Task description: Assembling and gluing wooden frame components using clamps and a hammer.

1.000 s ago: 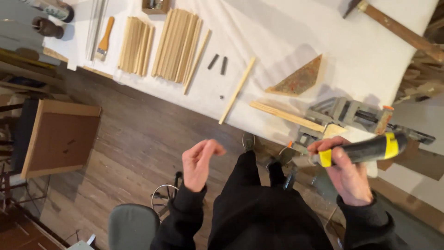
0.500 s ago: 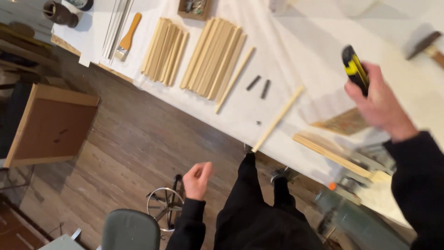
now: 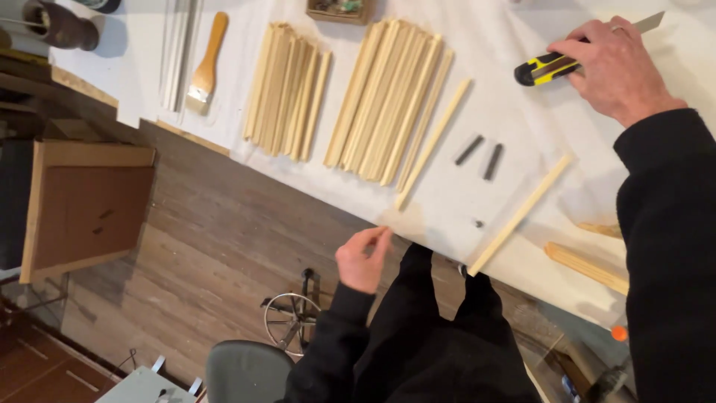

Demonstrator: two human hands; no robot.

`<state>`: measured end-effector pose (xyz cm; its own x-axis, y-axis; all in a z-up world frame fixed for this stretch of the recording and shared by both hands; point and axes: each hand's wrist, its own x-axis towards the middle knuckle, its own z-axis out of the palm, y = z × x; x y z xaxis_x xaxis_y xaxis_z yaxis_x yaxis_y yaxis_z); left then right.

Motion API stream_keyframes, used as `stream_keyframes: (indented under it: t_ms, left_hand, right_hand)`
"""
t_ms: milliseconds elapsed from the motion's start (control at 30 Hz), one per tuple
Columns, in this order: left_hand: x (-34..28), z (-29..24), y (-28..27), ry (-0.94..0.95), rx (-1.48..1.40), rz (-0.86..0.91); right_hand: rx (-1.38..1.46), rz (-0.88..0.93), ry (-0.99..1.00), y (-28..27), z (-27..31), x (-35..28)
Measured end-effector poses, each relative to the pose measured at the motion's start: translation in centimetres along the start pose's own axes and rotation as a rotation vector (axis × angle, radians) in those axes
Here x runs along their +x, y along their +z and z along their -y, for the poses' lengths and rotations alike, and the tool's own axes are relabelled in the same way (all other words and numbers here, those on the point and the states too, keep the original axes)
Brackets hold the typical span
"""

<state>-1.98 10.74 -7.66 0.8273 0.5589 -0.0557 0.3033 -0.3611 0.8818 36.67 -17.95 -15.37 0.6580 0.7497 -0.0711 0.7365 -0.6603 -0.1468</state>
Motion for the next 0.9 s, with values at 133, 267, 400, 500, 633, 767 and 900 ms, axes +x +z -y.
stream_keyframes:
  t_ms: [133,267,400,500,633,767,900]
  left_hand:
    - [3.0,-0.3,2.4,-0.008,0.484,0.140]
    - [5.5,-1.3,5.1,0.310,0.381,0.065]
    - [7.1,1.3,8.1,0.302,0.481,0.116]
    - [8.4,2.0,9.9,0.188,0.561,0.231]
    - [9.3,2.9,11.4,0.151,0.616,0.241]
    - [9.7,2.9,11.9,0.107,0.654,0.224]
    - [10.0,4.4,12.6,-0.011,0.671,0.239]
  right_hand:
    - [0.004,0.005,0.012,-0.4,1.5,1.4]
    - [0.025,-0.117,0.020,-3.5,5.7,0.6]
    - [0.597,-0.266,0.197,-6.3,9.8,-3.1]
    - [0.951,-0.164,0.471,-7.2,13.6,-6.7]
    - [1.078,-0.087,0.584,-5.8,17.4,-9.4]
    - [1.164,0.010,0.622,-5.5,20.0,-10.0]
    - [1.245,0.101,0.713,-6.9,22.0,-8.8]
